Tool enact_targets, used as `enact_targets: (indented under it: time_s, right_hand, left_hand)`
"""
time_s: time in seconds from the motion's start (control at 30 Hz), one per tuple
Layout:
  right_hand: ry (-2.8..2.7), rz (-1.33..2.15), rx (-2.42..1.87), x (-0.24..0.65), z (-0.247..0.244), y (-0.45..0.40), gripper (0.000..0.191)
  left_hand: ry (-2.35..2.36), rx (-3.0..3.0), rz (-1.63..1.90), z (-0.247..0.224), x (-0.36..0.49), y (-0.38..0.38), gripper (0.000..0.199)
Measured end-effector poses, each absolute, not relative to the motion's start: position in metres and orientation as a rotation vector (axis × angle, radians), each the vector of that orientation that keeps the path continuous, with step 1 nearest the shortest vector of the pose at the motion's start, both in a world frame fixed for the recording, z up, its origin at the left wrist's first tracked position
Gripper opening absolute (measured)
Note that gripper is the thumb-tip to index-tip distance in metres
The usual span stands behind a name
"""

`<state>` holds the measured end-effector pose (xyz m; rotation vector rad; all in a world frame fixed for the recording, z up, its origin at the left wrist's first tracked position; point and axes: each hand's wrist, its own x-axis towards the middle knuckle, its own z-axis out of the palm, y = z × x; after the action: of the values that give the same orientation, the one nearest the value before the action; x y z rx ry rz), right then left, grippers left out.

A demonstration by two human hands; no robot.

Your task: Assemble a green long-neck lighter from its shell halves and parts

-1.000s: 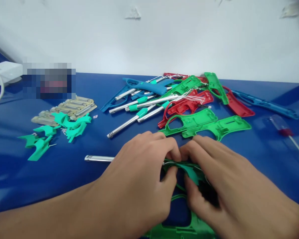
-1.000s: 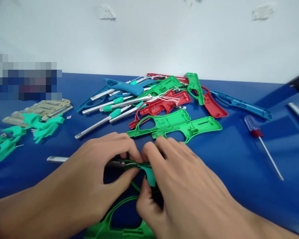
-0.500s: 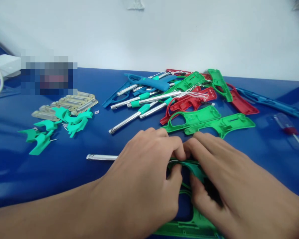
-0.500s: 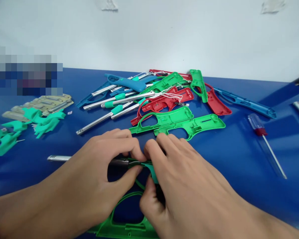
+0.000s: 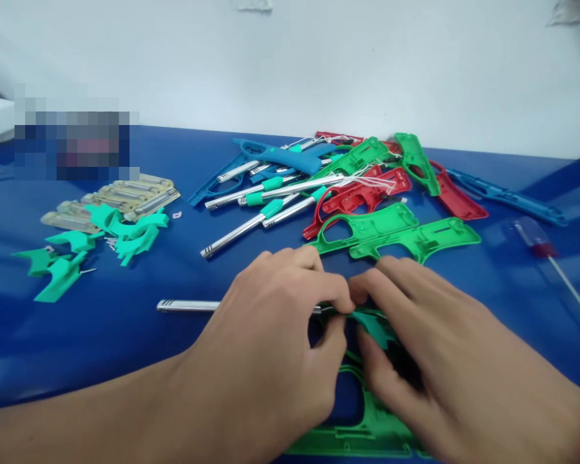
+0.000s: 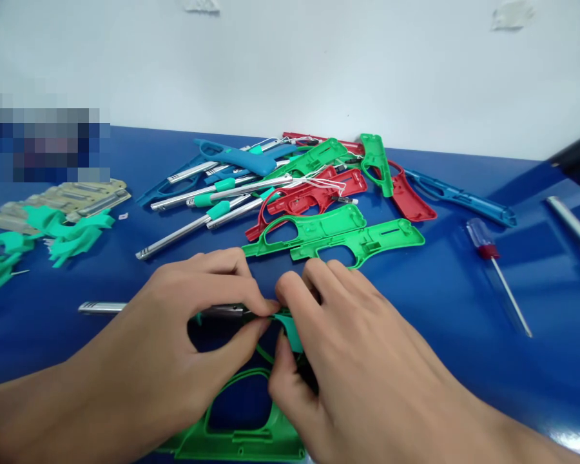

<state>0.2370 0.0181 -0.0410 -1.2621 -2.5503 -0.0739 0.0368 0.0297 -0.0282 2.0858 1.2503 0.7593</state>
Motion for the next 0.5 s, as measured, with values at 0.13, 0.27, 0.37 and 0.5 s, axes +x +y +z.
enact_targets:
  time_s: [0.13,0.27,0.37,0.5]
  right_hand:
    - [-2.565,-0.051,-1.239,0.235,-0.0415,0.0184,0.015]
    - [-2.586,-0.012,-1.206,0.2359,-0.0383,0.0199,0.009]
    - [-2.589,-0.031,-1.184,0.2359,-0.0376,0.0219,0.009]
    - [-2.576,-0.018,-1.25,0.2421,-0.04,0.0193,0.015]
  left_hand:
    - [1.257,2.083,0.728,-0.0297,0.0377,0.0291,0.019]
    - [1.272,2.063,0.735,-0.0314,0.039,0.0289,0.018]
    - [1.28,2.058,0.724,-0.0318,0.0402,0.0289,0.018]
    - [1.273,2.071,0.711,-0.0303,0.0404,0.0302,0.017]
